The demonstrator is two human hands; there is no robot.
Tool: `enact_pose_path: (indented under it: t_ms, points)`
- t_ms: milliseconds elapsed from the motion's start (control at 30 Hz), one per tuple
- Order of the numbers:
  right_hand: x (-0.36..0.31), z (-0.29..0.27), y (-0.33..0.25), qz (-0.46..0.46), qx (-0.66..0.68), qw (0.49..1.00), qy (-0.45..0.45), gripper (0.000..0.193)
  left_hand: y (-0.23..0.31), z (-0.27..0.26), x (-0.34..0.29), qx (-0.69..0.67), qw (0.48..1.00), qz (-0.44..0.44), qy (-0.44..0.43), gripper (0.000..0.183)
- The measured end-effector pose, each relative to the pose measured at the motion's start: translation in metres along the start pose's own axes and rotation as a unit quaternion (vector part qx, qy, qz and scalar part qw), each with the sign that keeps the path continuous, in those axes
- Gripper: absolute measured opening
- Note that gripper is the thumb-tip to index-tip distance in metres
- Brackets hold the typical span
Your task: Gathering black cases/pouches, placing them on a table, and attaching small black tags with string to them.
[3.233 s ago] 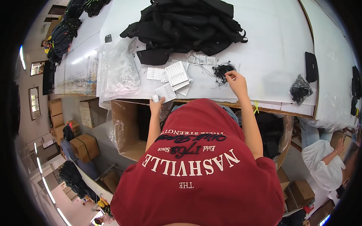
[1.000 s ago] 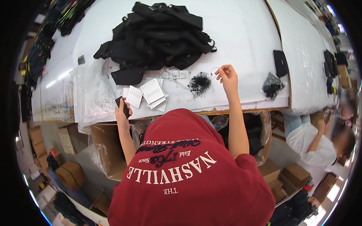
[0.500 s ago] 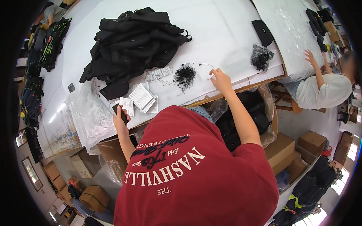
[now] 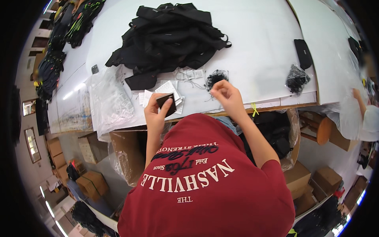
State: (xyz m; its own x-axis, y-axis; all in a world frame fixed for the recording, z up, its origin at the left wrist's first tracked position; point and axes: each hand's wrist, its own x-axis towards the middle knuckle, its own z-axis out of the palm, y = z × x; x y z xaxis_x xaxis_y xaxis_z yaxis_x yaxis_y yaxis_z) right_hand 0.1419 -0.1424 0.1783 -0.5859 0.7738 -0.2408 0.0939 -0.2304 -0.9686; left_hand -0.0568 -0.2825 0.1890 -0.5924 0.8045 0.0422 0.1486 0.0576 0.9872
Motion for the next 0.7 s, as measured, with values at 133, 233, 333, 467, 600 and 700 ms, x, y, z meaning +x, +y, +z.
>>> enact_pose_path:
  t_ms: [133,233,333,467,600,700]
  points:
    - [-0.017,0.042,-0.049,-0.139,-0.102,0.985,-0.029,0.009,0.045,0.014,-0.004,0.08,0.994,0.07,-0.001,0.016]
    - [-0.017,0.056,-0.06,-0.232,-0.131,0.964,-0.009,0.007,0.058,0.015,-0.008,0.1,0.989,0.106,0.006,0.018]
    - [-0.019,0.059,-0.064,-0.241,-0.126,0.962,0.014,0.009,0.061,0.016,-0.012,-0.029,0.998,0.041,0.026,0.024]
    - [-0.027,0.056,-0.066,-0.225,-0.136,0.964,0.041,0.009,0.056,0.006,-0.01,-0.273,0.953,-0.108,0.073,0.027]
    - [-0.025,0.057,-0.061,-0.216,-0.132,0.966,0.052,0.009,0.061,-0.001,-0.016,-0.304,0.942,-0.137,0.026,0.039]
    - [-0.023,0.06,-0.061,-0.21,-0.11,0.97,0.049,0.009,0.059,-0.011,-0.021,-0.29,0.937,-0.166,-0.104,0.054]
